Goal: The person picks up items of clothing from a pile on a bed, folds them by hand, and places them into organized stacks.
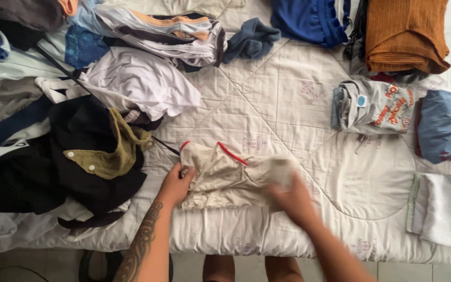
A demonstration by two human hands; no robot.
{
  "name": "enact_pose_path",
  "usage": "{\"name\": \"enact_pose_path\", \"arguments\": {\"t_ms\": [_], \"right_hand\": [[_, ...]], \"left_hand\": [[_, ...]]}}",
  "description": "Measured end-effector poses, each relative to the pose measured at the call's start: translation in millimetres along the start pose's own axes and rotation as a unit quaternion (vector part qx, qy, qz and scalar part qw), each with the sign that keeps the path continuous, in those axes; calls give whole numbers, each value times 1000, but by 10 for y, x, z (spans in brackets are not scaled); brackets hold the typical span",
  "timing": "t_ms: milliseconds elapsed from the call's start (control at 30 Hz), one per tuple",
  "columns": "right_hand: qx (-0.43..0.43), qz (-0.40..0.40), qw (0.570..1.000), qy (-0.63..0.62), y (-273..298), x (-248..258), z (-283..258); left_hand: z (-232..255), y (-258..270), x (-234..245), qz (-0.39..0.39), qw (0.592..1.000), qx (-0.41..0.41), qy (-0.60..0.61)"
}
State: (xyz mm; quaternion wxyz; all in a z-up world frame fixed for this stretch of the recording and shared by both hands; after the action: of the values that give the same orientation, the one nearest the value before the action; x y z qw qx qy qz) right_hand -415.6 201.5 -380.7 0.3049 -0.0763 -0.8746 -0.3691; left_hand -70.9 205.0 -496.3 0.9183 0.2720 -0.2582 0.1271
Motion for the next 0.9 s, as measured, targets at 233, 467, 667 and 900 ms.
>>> {"name": "enact_pose_path", "arguments": {"t_ms": [233, 467, 667, 900], "right_hand": [[144, -137, 978, -61, 622, -1202, -687], [172, 244, 954, -19, -69, -771, 127], [-89, -48, 968, -231, -354, -705, 239], [-249, -207, 894, -310, -391, -243, 244]], "left_hand": [[-390, -125, 32, -88, 976, 164, 115], [256, 28, 139, -68, 994, 46, 66], [477, 11, 35, -99, 988, 68, 95], [657, 21, -255, -179, 952, 180, 173]]}}
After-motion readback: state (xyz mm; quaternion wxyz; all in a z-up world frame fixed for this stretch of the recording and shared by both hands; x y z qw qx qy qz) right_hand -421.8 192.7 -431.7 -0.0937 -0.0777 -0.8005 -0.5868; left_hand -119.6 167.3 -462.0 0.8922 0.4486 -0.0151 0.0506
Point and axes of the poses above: each hand's wrist, its own y-axis away from the middle knuckle, its own x-axis out of the back of the hand, z = x × y, the point moved 2 cm from there along -y, towards the middle knuckle, and after that the axes turned 15 degrees about z, right-handed, at the moved point
